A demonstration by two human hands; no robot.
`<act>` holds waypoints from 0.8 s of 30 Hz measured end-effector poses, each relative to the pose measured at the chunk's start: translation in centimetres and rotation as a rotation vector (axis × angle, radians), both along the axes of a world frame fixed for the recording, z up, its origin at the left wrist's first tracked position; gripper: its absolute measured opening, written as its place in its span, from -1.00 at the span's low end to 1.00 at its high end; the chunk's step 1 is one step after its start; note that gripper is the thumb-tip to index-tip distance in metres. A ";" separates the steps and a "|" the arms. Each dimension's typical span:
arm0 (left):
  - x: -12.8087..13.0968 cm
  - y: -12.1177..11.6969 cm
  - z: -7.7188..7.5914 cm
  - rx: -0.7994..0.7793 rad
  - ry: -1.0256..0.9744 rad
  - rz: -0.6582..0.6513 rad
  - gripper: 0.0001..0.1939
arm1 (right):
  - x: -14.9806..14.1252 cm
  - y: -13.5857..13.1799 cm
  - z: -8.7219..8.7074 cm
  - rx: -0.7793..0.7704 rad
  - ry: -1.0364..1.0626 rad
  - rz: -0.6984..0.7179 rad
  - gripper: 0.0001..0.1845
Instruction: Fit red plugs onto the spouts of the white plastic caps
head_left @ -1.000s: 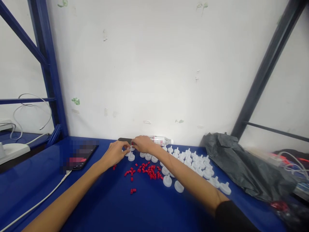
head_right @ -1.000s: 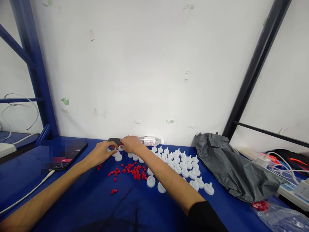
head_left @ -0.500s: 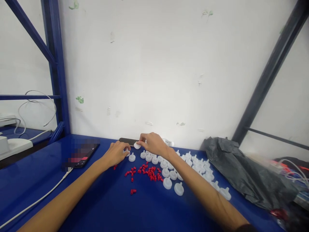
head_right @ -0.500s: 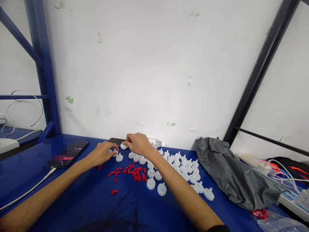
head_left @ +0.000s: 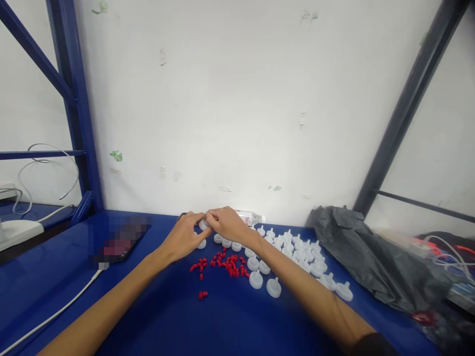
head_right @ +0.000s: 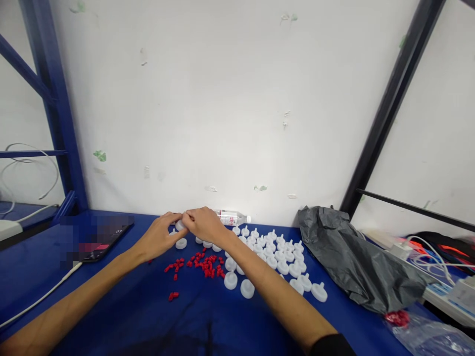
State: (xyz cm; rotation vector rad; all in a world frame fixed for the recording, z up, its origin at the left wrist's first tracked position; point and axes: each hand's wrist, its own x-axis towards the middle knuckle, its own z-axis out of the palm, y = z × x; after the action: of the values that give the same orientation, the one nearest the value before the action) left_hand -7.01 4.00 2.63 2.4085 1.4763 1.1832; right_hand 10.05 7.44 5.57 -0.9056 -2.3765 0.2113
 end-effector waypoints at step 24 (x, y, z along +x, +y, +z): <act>-3.4 2.3 -0.2 -0.144 -0.198 0.047 -0.62 | 1.4 1.0 0.0 -0.220 -0.420 0.153 -0.73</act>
State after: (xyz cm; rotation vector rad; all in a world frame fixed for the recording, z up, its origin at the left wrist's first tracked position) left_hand -10.38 6.25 2.43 2.1086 1.5084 1.2375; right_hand 11.46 8.46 5.53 -0.9416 -2.8594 0.3802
